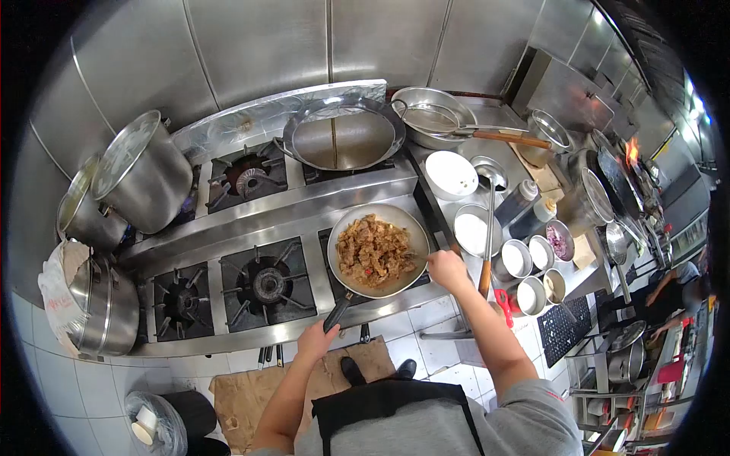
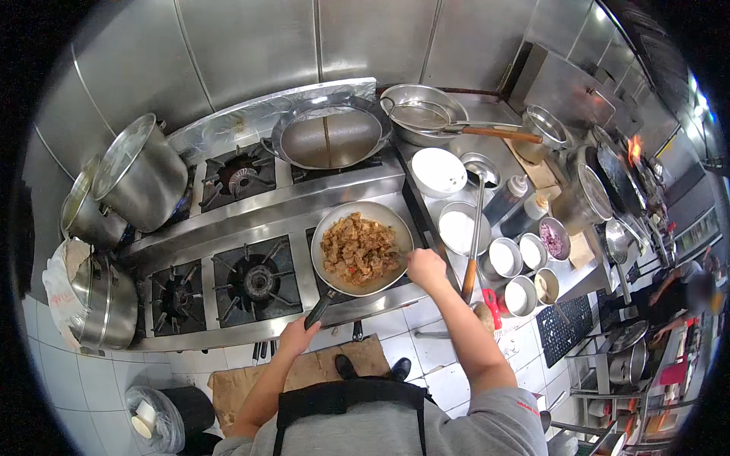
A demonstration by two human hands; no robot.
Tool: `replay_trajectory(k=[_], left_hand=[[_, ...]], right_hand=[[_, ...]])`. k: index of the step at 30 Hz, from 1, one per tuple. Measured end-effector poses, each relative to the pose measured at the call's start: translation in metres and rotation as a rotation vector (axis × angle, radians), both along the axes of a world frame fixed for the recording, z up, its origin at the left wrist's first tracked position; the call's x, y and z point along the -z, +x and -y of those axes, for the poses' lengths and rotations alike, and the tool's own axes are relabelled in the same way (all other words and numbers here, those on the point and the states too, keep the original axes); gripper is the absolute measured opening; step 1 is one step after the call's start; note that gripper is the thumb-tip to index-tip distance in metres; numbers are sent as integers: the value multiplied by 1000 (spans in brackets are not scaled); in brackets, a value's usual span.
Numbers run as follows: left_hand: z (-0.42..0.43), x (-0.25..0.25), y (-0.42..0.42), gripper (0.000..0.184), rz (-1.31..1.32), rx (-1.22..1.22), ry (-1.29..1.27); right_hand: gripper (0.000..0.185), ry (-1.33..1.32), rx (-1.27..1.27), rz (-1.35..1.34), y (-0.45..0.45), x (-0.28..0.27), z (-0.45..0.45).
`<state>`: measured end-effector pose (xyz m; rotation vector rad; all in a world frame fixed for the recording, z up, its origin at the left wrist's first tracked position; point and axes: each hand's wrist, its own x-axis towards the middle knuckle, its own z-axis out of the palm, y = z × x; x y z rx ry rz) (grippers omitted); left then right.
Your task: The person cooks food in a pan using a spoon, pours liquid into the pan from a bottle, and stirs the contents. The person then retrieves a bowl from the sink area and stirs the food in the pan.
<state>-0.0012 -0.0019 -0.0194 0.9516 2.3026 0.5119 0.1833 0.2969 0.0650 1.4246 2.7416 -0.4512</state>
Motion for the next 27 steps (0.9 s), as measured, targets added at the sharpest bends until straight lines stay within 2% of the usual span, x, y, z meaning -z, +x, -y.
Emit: replay_trajectory(k=[2,5,8,11,15,17,19,21,22,23,27], left_hand=[[-1,-4,-1,47,22,-4,-5],[0,-5,-1,46,25,-11,-9],[0,3,0,45,9,-14,13],[0,-7,2,45,15,-14,-3],[0,-3,-1,46,-6,-10,-4],[2,-3,1,46,6,-10,12],[1,-4,1,47,14,-15,45],[0,-3,3,47,-7,-10,31],[1,-2,2,47,-21,-10,23],[1,0,1,46,-31,-9,6],[0,-5,1,47,-14,-13,-16]], right_hand=[[20,-17,-24,36,-6,41,-8],[19,-17,-29,39,-14,27,-1],[19,35,-24,83,-31,-21,12],[18,89,-179,42,-57,0,26],[17,84,-148,51,-59,13,21],[16,96,-159,89,-63,-24,19],[16,148,-205,28,-79,-28,19],[15,173,-260,-3,-103,-13,34],[14,189,-362,-88,-106,-12,48],[14,209,-421,-57,-108,2,53],[15,161,-417,-67,-81,41,52]])
